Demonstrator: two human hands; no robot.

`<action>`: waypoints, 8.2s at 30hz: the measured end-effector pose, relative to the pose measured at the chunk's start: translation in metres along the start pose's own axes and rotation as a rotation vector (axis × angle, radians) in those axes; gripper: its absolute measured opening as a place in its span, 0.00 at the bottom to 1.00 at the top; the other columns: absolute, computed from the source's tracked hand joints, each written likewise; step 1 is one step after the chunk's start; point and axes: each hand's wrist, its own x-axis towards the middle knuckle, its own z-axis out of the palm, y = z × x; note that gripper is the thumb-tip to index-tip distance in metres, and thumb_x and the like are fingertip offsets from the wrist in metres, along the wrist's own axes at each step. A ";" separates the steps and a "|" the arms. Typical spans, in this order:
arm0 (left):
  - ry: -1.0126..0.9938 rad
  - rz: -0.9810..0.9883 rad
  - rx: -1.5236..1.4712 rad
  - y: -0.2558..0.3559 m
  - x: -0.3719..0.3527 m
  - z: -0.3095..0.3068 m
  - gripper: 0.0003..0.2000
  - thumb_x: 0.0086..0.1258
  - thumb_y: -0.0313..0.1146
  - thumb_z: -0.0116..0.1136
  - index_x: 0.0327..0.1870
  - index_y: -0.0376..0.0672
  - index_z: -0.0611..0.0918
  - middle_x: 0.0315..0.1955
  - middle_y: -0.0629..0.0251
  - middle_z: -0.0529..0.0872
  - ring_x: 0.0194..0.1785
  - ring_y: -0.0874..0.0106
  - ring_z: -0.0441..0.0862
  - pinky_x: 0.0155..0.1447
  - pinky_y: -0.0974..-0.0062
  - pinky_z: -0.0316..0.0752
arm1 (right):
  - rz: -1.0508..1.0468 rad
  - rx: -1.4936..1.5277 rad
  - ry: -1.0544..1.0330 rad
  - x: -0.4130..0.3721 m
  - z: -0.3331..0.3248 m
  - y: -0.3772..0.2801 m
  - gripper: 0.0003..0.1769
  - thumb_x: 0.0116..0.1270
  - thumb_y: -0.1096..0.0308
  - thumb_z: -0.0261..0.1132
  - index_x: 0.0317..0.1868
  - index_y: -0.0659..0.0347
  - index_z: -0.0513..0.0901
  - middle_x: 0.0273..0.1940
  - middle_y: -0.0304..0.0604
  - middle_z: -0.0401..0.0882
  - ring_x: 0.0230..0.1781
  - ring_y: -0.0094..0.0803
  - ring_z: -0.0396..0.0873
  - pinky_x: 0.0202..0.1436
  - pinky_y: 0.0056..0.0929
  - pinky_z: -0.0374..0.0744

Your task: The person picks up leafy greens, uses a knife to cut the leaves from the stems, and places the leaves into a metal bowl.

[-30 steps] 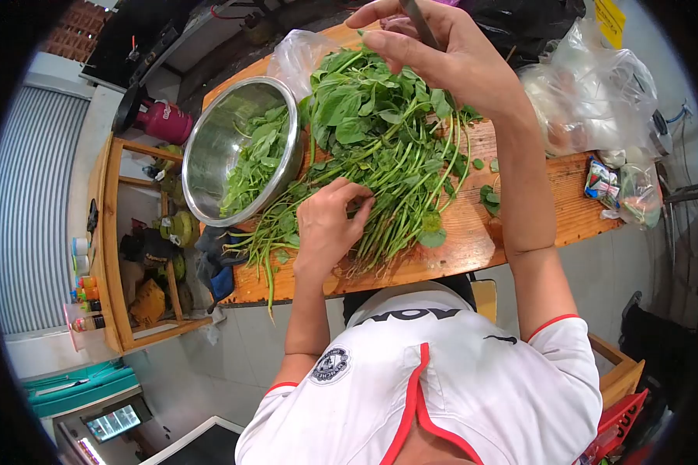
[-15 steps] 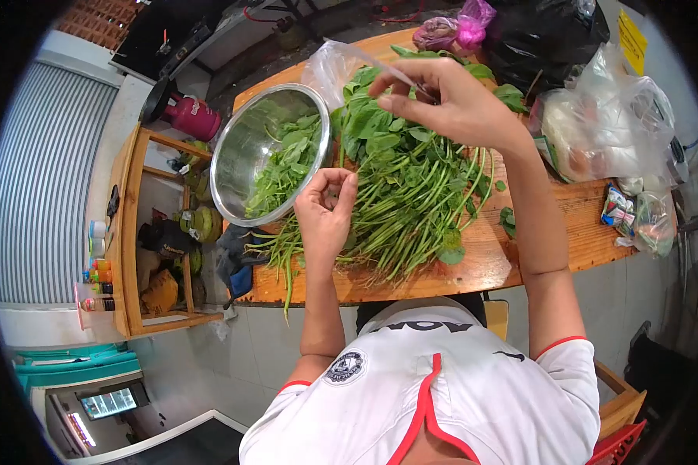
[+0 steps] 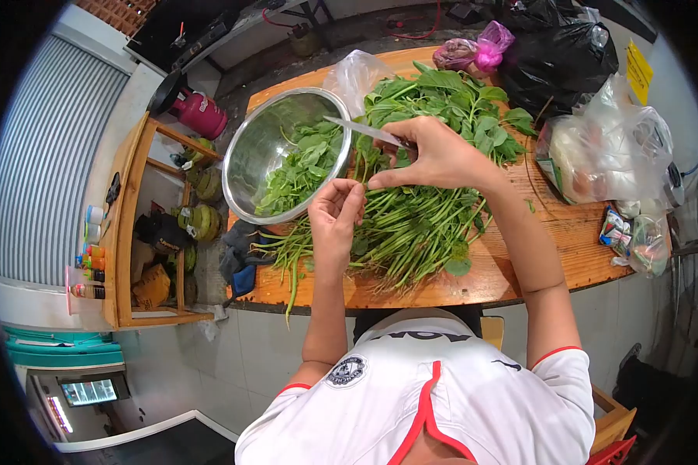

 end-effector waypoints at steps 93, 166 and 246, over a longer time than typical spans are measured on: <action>0.250 0.143 -0.118 0.009 -0.006 -0.029 0.04 0.70 0.29 0.57 0.37 0.38 0.79 0.24 0.71 0.79 0.26 0.85 0.73 0.28 0.85 0.67 | 0.045 0.195 -0.157 0.003 0.020 -0.001 0.10 0.61 0.65 0.68 0.33 0.65 0.80 0.25 0.30 0.75 0.24 0.13 0.65 0.27 0.19 0.64; -0.208 0.606 1.109 0.000 -0.013 0.019 0.09 0.57 0.23 0.64 0.38 0.43 0.85 0.33 0.64 0.84 0.37 0.64 0.82 0.39 0.70 0.76 | -0.264 0.318 0.728 -0.096 -0.113 -0.030 0.20 0.74 0.56 0.54 0.54 0.65 0.73 0.25 0.32 0.68 0.14 0.10 0.58 0.14 0.09 0.59; -0.429 -0.023 -0.413 0.114 0.041 -0.011 0.21 0.76 0.39 0.41 0.62 0.32 0.69 0.39 0.65 0.73 0.34 0.77 0.72 0.39 0.73 0.81 | -0.014 0.365 0.402 -0.063 -0.087 -0.016 0.26 0.70 0.46 0.56 0.53 0.60 0.71 0.35 0.31 0.72 0.25 0.16 0.60 0.23 0.19 0.61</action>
